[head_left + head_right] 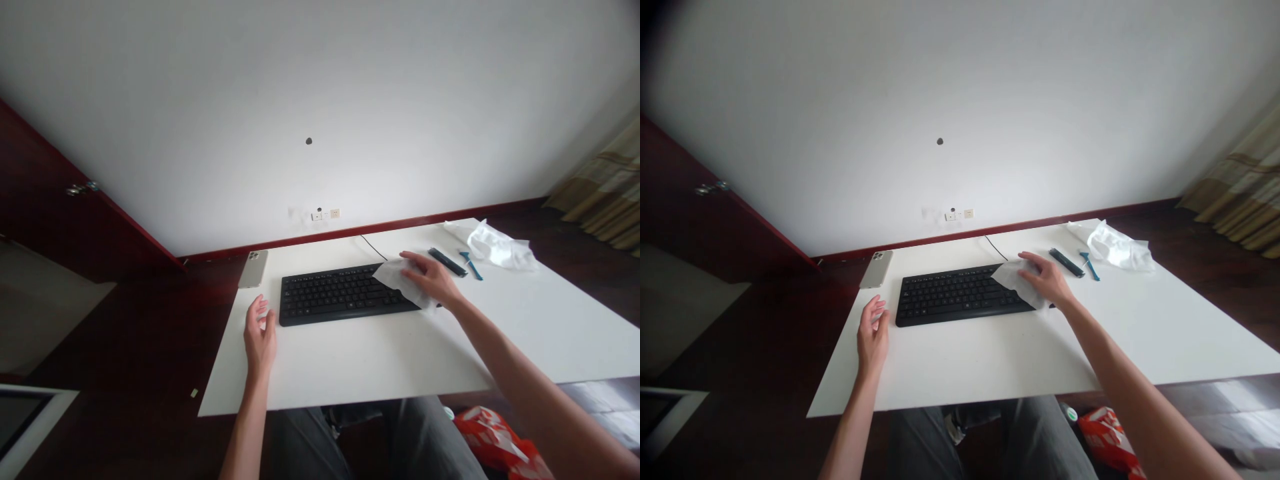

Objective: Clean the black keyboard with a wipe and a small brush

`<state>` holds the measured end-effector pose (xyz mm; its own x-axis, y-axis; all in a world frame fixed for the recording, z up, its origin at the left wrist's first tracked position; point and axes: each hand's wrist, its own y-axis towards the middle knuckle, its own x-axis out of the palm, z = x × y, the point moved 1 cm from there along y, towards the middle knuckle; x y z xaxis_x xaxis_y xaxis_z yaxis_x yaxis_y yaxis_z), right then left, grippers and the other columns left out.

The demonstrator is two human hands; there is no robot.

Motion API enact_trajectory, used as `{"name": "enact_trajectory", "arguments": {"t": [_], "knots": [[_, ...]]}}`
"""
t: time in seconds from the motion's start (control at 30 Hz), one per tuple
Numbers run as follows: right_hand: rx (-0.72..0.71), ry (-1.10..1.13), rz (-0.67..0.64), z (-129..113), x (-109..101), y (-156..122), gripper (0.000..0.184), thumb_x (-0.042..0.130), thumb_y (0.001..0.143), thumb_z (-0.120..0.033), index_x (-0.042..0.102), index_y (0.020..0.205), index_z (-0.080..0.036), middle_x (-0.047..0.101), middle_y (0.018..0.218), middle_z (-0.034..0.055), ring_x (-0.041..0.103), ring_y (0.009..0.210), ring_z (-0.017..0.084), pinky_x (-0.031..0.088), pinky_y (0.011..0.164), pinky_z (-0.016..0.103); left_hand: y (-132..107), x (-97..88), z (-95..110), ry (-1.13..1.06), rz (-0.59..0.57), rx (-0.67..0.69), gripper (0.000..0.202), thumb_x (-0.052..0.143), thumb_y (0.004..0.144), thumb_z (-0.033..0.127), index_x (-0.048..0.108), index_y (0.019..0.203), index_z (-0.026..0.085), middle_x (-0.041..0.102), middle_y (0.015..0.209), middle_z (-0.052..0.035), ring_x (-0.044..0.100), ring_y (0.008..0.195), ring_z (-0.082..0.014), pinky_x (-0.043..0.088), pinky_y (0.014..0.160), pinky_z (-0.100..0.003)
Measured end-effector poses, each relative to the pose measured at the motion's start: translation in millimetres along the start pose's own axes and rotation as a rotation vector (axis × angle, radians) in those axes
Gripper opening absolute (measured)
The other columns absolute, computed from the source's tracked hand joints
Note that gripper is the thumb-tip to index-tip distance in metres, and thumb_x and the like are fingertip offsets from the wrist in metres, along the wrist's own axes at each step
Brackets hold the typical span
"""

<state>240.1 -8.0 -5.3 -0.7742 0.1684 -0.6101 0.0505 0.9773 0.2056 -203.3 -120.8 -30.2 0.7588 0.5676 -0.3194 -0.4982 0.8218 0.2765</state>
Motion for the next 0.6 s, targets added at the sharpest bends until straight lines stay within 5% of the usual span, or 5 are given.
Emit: {"name": "enact_trajectory", "arguments": {"t": [0.13, 0.33, 0.6], "knots": [[0.049, 0.105, 0.014, 0.9, -3.9, -4.1, 0.055, 0.072, 0.085, -0.053, 0.072, 0.133, -0.025, 0.076, 0.123, 0.0097, 0.070, 0.111, 0.034, 0.056, 0.099, 0.053, -0.6, -0.6, -0.2, -0.010, 0.004, -0.010, 0.044, 0.060, 0.095, 0.037, 0.059, 0.138, 0.024, 0.067, 0.128, -0.0121, 0.063, 0.118, -0.0254, 0.053, 0.098, -0.038], [0.043, 0.270, -0.026, 9.9, -7.9, -32.6, 0.056, 0.075, 0.084, -0.055, 0.072, 0.132, -0.027, 0.071, 0.137, 0.0085, 0.067, 0.122, 0.036, 0.055, 0.103, 0.054, -0.5, -0.9, -0.7, -0.014, -0.002, 0.001, 0.044, 0.060, 0.095, 0.037, 0.060, 0.137, 0.024, 0.067, 0.128, -0.0123, 0.064, 0.117, -0.0252, 0.054, 0.096, -0.038], [-0.035, -0.045, -0.046, 3.4, 1.9, -9.0, 0.046, 0.067, 0.085, -0.047, 0.073, 0.126, -0.028, 0.063, 0.148, 0.0056, 0.066, 0.122, 0.035, 0.050, 0.109, 0.054, 1.1, 0.3, -4.4, -0.013, 0.012, 0.010, 0.044, 0.061, 0.095, 0.038, 0.060, 0.137, 0.026, 0.067, 0.128, -0.0115, 0.064, 0.117, -0.0252, 0.054, 0.099, -0.038]]}}
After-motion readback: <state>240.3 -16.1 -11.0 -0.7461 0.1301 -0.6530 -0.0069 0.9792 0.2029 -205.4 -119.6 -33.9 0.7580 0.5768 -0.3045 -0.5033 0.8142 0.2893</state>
